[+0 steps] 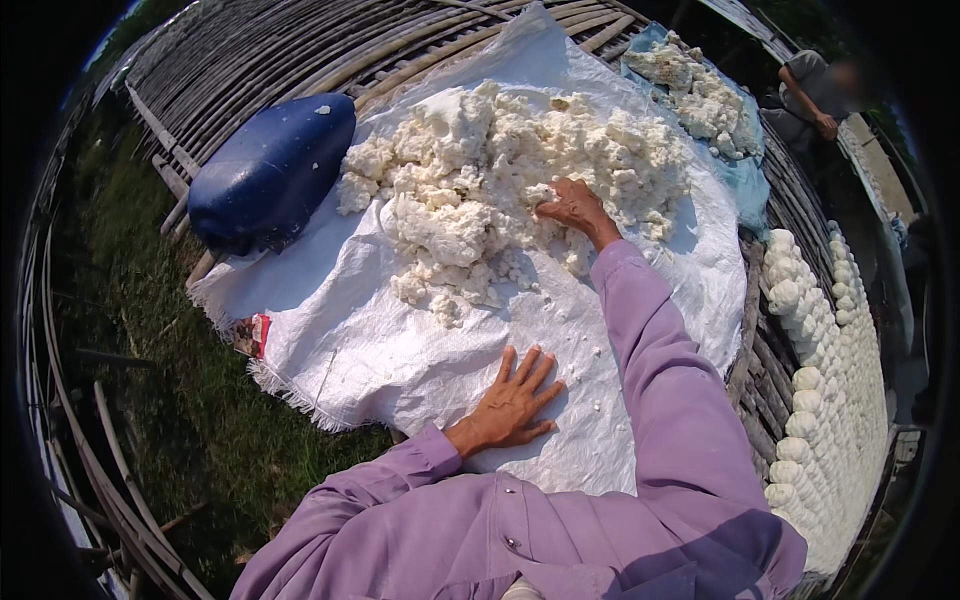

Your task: The person repeatedly scoops portions of white dough from a pile on a white sack, rolls them into uniform balls between both hands, and places them in neat rows on a bamboo rack. The process continues throughout the clip with consistent hand motions and placement.

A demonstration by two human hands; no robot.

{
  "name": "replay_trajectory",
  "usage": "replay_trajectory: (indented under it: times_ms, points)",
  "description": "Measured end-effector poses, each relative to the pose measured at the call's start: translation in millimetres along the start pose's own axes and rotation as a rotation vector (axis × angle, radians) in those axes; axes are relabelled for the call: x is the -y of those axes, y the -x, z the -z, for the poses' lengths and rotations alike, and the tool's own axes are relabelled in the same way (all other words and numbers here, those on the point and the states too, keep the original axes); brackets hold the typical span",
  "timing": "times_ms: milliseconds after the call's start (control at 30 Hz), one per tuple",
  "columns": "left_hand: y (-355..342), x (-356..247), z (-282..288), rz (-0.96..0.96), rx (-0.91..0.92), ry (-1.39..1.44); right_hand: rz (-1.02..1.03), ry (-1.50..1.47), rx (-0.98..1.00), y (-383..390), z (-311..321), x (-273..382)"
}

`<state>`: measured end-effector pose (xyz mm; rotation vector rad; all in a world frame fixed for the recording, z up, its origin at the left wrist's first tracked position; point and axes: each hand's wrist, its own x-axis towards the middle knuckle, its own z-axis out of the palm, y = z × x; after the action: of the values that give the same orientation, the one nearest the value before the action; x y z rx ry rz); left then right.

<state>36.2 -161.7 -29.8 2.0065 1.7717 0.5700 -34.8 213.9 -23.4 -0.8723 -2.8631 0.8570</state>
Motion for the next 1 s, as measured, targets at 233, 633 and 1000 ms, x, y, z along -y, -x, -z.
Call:
replay_trajectory:
  times_ms: [233,633,1000]
  points:
    - [1,1,-7,-0.015,-0.062,-0.004,-0.108,0.161,-0.046,113,21,9]
    - [-1,-3,5,0.027,0.024,-0.026,0.034,0.312,-0.575,98,-57,10]
    - [-171,77,107,0.459,-0.654,2.082,0.088,-0.436,-0.747,112,12,71]
